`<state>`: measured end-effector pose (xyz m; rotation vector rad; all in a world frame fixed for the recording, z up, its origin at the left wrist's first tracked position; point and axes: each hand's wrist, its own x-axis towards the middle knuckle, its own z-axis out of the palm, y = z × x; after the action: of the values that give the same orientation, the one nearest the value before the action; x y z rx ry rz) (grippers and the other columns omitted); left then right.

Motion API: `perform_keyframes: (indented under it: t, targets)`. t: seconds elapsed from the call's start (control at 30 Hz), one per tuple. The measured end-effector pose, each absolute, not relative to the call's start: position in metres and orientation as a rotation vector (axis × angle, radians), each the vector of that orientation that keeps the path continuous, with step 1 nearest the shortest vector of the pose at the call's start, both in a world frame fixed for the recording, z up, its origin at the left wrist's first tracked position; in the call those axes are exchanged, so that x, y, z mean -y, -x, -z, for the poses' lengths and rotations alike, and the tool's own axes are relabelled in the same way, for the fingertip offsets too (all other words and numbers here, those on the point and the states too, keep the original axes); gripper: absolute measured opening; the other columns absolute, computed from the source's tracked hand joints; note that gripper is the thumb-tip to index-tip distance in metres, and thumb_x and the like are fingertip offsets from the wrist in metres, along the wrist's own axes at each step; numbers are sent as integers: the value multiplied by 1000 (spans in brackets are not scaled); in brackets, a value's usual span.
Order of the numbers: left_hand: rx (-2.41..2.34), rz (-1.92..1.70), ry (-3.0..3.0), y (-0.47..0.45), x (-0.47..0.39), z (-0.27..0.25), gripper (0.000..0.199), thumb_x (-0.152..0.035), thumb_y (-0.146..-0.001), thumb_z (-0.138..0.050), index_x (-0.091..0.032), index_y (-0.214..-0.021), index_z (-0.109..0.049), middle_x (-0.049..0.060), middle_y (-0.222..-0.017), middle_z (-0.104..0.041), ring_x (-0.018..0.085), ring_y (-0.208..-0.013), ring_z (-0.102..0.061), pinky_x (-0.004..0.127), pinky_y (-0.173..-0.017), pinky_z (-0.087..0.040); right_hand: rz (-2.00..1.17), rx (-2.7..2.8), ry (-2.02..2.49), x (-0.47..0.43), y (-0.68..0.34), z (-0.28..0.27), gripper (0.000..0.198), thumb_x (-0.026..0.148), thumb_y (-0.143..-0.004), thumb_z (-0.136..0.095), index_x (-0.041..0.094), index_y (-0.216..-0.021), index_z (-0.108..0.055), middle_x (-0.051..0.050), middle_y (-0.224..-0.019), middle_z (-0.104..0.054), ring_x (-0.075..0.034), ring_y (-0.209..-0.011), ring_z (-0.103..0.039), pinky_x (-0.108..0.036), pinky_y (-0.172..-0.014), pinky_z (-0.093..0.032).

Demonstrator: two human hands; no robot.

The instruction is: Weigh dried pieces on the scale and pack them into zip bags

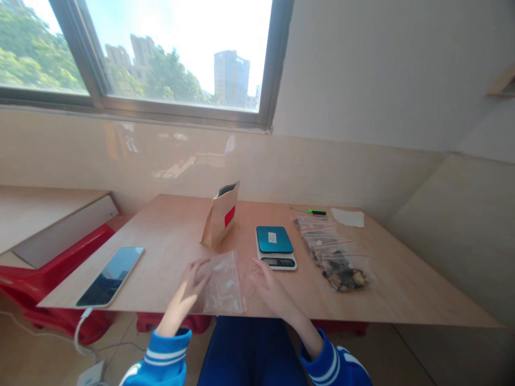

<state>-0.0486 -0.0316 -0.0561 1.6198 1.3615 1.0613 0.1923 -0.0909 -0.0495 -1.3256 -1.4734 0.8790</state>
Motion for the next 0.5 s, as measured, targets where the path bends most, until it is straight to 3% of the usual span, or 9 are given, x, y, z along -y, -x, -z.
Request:
perform_keyframes:
  t: [0.07, 0.17, 0.27, 0.37, 0.5]
  targets:
    - [-1268, -982, -1776, 40, 41, 62, 43, -44, -75, -62, -24, -113, -67, 11, -131, -57, 29, -125, -51, 45, -109, -35, -539, 1564, 1409, 86, -232, 48, 29, 32, -90, -47, 26, -113, -62, -8, -134, -53, -23, -129, -47, -46, -112, -34]
    - [-1215, -826, -1876, 38, 49, 72, 41, -42, -76, -63, -28, -114, -69, 11, -141, -53, 32, -131, -47, 49, -111, -31, -73, 1656, 1616, 77, -309, 47, 33, 22, -90, -37, 20, -109, -64, -13, -123, -59, -25, -120, -53, -46, -107, -39]
    - [-1356, -719, -1988, 54, 39, 78, 39, -38, -77, -58, -30, -114, -70, 11, -138, -56, 34, -135, -42, 55, -111, -26, 311, 1662, 1925, 74, -389, 47, 35, 14, -84, -37, 14, -106, -65, -18, -117, -62, -27, -113, -57, -44, -100, -44]
    - [-1590, -678, -2023, 78, 22, 82, 40, -26, -72, -54, -30, -107, -72, 10, -134, -60, 36, -139, -36, 58, -111, -21, 424, 1664, 2127, 79, -444, 48, 36, 7, -77, -38, 11, -101, -66, -20, -105, -67, -29, -103, -62, -44, -93, -47]
    - [-1465, -951, -1976, 94, 14, 90, 47, -27, -72, -50, -26, -115, -69, 12, -137, -58, 30, -136, -42, 47, -112, -28, 427, 1646, 2213, 92, -471, 49, 28, 9, -74, -44, 14, -88, -68, -18, -92, -71, -30, -85, -65, -45, -81, -49]
